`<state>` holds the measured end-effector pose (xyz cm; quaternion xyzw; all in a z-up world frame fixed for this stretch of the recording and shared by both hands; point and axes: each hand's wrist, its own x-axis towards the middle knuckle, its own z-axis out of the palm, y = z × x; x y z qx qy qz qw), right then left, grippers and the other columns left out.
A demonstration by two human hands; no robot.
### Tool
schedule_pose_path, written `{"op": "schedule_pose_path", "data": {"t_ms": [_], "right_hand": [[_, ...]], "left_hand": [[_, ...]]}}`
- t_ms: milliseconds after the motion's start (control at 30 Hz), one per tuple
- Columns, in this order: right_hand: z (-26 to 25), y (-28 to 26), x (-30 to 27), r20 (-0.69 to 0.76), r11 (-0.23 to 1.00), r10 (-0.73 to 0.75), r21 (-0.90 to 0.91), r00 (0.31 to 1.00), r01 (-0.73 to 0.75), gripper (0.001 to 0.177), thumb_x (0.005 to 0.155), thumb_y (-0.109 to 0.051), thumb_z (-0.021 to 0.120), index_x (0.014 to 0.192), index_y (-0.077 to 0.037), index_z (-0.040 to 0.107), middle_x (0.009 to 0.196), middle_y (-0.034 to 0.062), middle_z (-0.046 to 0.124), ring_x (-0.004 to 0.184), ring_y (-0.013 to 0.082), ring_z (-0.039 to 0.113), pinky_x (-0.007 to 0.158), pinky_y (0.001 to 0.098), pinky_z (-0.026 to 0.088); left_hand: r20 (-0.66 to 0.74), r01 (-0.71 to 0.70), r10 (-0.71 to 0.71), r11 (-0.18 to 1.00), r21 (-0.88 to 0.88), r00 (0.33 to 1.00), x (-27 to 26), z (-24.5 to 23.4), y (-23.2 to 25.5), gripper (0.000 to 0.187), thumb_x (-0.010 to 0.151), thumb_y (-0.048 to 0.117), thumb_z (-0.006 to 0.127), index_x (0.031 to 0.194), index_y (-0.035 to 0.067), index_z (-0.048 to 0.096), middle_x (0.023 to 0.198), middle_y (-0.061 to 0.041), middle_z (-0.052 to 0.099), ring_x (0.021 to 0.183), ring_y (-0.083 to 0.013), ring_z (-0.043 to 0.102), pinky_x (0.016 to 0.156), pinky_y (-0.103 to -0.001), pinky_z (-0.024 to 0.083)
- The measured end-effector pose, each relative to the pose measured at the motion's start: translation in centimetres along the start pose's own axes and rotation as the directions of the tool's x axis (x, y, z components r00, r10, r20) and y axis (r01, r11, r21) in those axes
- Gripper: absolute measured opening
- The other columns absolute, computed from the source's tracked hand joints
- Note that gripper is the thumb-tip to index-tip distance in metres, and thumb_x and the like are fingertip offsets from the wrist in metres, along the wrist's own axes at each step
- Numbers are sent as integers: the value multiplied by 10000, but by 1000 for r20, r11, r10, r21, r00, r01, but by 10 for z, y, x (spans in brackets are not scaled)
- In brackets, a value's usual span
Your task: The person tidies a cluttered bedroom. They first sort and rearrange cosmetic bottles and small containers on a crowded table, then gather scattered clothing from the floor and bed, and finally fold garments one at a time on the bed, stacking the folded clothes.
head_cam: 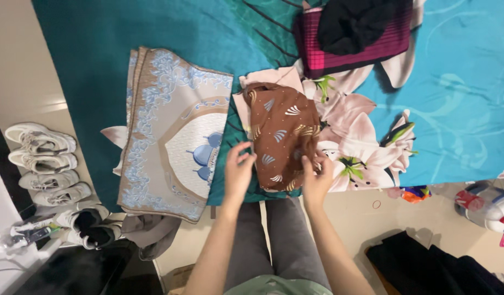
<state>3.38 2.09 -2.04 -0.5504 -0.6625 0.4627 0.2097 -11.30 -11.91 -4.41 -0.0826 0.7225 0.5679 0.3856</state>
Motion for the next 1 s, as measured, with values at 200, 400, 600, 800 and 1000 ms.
{"op": "schedule_pose_path", "data": {"t_ms": [200,400,600,800,1000], "right_hand": [[44,-74,-50,397,895,-403,-17,824,446,152,882,-75,727,962,-46,602,1465,188,555,1442,450,433,1155,519,365],[63,-81,-67,720,917,-340,113,604,382,159,829,-105,738,958,-93,647,1313,127,655,1315,400,539,1108,511,368],[45,-47,-28,182,946,-247,-167,952,278,655,781,-98,713,1387,-64,469,1343,184,493,1299,384,476,1123,441,395],[60,-47,-9,602,653,-287,-446,745,612,830,594,-231,907,1330,-375,551,1531,154,389,1348,430,332,1106,570,314],[77,-34,-31,801,475,-224,-408,556,780,788,539,-208,862,1302,-254,673,1537,161,364,1357,438,362,1063,611,309]], "left_hand": [[398,418,-318,887,-194,860,-1,-44,76,651,890,252,692,1507,188,496,1514,-48,559,1203,-165,632,900,-348,571],[133,121,-136,986,117,982,12,-81,63,780,755,-83,669,1486,98,465,1398,-153,639,1218,-249,683,979,-367,566],[14,-147,147,979,142,989,33,-124,-15,766,765,-131,595,1484,79,434,1426,-163,599,1301,-236,606,1042,-358,505],[-342,42,-32,999,23,939,58,-145,-82,531,952,-10,625,1456,91,488,1379,-192,624,1231,-247,640,1011,-356,531],[-168,-84,151,933,351,974,41,-135,-55,865,742,45,825,1452,127,340,1385,-194,540,1253,-319,585,1044,-422,473]]}}
